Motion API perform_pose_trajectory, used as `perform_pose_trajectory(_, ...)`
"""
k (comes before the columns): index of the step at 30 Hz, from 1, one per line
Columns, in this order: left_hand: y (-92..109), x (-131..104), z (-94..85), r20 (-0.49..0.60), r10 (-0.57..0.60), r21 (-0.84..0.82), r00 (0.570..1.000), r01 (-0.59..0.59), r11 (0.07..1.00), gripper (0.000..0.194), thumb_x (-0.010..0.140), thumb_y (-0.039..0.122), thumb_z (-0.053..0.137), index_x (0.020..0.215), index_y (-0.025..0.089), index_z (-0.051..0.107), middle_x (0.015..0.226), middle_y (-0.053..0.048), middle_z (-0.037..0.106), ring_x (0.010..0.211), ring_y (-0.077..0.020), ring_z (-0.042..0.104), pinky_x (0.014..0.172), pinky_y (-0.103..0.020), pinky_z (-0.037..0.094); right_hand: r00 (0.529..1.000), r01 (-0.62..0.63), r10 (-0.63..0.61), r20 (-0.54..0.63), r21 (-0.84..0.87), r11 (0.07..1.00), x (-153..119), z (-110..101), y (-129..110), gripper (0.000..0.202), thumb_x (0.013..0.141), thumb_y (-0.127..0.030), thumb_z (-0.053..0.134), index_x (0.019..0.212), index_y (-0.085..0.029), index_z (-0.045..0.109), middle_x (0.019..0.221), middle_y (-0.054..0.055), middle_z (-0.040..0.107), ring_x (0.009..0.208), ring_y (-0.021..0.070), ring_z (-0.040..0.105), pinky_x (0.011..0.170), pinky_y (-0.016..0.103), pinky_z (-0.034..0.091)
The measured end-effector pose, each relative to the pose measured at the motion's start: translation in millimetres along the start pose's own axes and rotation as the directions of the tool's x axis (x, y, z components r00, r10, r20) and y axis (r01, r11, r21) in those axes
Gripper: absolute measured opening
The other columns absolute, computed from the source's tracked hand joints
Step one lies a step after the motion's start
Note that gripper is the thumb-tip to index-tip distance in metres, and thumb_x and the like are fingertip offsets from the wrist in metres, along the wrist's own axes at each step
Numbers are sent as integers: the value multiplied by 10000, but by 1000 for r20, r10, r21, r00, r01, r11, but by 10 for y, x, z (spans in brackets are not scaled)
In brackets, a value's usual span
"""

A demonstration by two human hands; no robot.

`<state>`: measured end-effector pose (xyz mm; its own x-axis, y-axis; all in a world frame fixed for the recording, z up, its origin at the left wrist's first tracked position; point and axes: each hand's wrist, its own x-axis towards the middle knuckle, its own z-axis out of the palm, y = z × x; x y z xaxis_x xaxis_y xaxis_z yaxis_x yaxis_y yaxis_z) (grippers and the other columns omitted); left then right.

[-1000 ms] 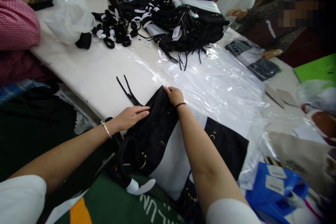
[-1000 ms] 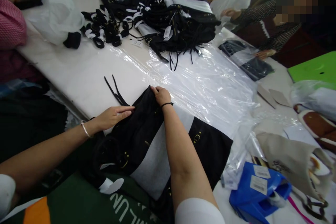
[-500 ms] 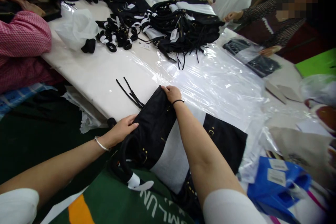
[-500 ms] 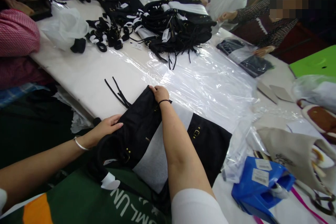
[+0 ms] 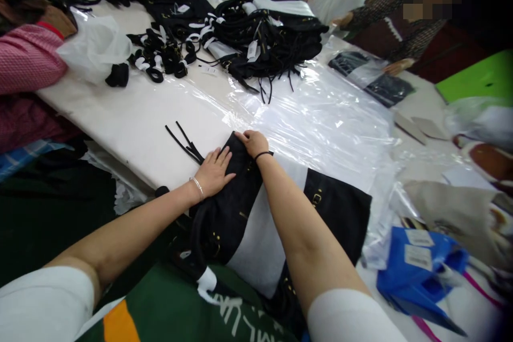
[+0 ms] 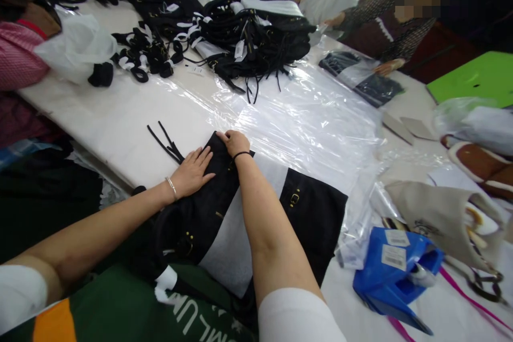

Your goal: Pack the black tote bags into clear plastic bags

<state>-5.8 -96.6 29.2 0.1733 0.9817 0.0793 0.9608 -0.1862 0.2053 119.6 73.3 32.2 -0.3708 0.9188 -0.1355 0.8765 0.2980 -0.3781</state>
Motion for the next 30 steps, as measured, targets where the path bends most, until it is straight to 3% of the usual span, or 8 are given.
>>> perform_pose_trajectory(5,58,292,-95,-64,44,12,997,-43,999,559,991,390,391,1390,12,495,1471,-240,462,1473,-361,244,1189,-552,192,1000,-2,2,26,19,1000,27,-6,7,514,943,-634,433,976,-222,738,984,86,742,912,212,666,773,276,450)
perform_pose_trajectory(10,118,500,152,-191,13,-102,981,-33,994,682,981,405,377,1523,10,255,1591,-242,238,1509,-329,138,1196,-529,179,998,62,-63,-1,189,980,-36,-2,-18,305,975,-424,507,1004,-221,733,1063,73,740,989,211,661,874,303,480)
perform_pose_trajectory(16,-42,541,392,-219,61,-42,974,-71,997,733,983,460,321,1513,-40,245,1585,-281,213,1511,-358,87,1197,-552,127,960,221,-63,-275,594,773,-574,-459,425,254,939,-176,542,1144,-220,686,1151,19,720,1044,120,661,978,263,479)
perform_pose_trajectory(18,-36,543,377,-213,60,-25,975,-67,997,735,983,454,313,1513,-50,236,1583,-289,208,1510,-359,89,1199,-546,125,885,236,85,-458,599,765,-1161,-676,746,256,949,-259,542,1167,-238,673,1174,21,709,1058,130,659,974,278,489)
perform_pose_trajectory(20,-17,543,364,-203,52,-12,978,-56,998,744,978,457,319,1516,-48,227,1587,-288,199,1511,-358,83,1200,-548,120,672,103,364,-645,569,816,-1813,-833,1089,290,960,-345,518,1188,-232,657,1206,49,693,1116,158,632,998,311,477)
perform_pose_trajectory(21,-13,546,362,-200,51,-5,979,-53,999,748,975,460,322,1516,-48,226,1588,-288,195,1510,-358,83,1201,-546,116,542,-14,489,-683,574,819,-2105,-876,1245,322,955,-362,520,1215,-213,639,1239,75,676,1160,179,609,1017,337,465)
perform_pose_trajectory(23,-28,555,365,-199,54,10,979,-53,999,752,973,462,323,1514,-52,231,1587,-289,194,1508,-362,90,1204,-540,106,457,-262,657,-600,615,744,-2535,-876,1481,363,894,-378,617,1177,-154,648,1171,125,697,1115,234,632,982,370,483)
perform_pose_trajectory(30,-299,563,293,-141,46,57,989,-38,998,787,955,487,326,1509,-64,231,1585,-286,208,1499,-373,126,1195,-534,156,715,-284,688,-125,847,449,-2681,-538,1568,389,967,-464,476,913,-147,696,747,55,726,743,190,693,720,283,548)
